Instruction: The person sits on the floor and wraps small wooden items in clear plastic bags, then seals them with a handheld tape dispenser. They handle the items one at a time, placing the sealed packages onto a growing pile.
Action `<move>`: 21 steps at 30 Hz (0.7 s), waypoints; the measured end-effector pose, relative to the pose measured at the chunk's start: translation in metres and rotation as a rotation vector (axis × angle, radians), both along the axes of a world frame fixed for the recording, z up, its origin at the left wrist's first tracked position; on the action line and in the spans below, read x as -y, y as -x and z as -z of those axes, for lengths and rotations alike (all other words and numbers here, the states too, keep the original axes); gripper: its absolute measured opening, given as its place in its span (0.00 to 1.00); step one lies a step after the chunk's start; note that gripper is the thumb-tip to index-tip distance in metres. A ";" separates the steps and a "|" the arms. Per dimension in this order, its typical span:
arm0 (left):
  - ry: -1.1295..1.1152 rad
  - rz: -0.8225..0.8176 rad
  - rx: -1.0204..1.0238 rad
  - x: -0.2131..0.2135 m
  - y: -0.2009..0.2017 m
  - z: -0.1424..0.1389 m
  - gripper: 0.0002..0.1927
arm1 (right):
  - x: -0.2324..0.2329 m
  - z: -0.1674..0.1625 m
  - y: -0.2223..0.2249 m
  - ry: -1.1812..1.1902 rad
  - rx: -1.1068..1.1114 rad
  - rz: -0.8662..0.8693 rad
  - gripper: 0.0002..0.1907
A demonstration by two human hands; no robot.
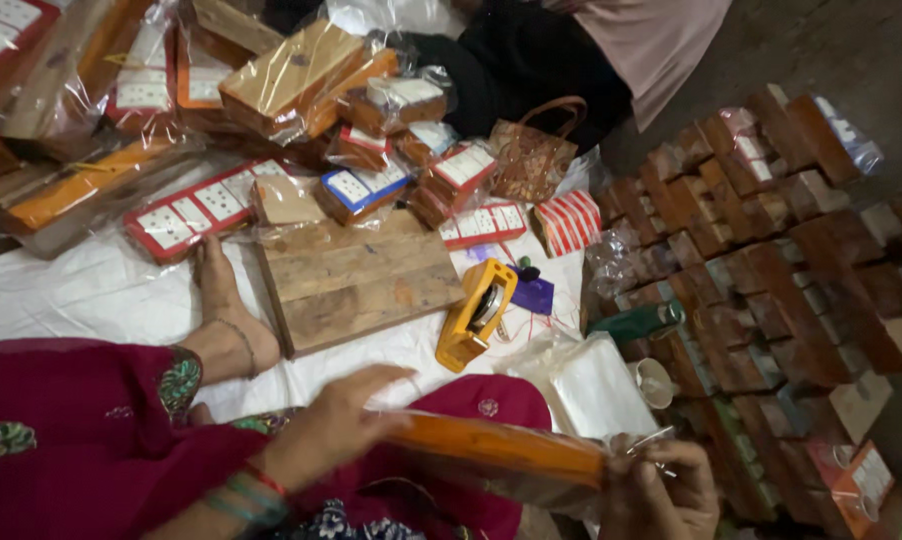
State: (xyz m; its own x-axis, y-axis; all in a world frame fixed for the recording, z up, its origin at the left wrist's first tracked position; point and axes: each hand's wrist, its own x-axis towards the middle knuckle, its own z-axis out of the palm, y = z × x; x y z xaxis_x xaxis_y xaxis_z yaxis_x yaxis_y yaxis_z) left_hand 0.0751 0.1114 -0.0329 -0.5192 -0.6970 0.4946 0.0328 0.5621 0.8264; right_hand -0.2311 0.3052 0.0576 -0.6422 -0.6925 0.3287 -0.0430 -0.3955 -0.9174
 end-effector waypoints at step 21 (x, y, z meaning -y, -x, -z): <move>0.197 -0.305 0.144 0.051 -0.007 0.017 0.07 | 0.094 -0.004 -0.040 -0.030 0.117 -0.109 0.05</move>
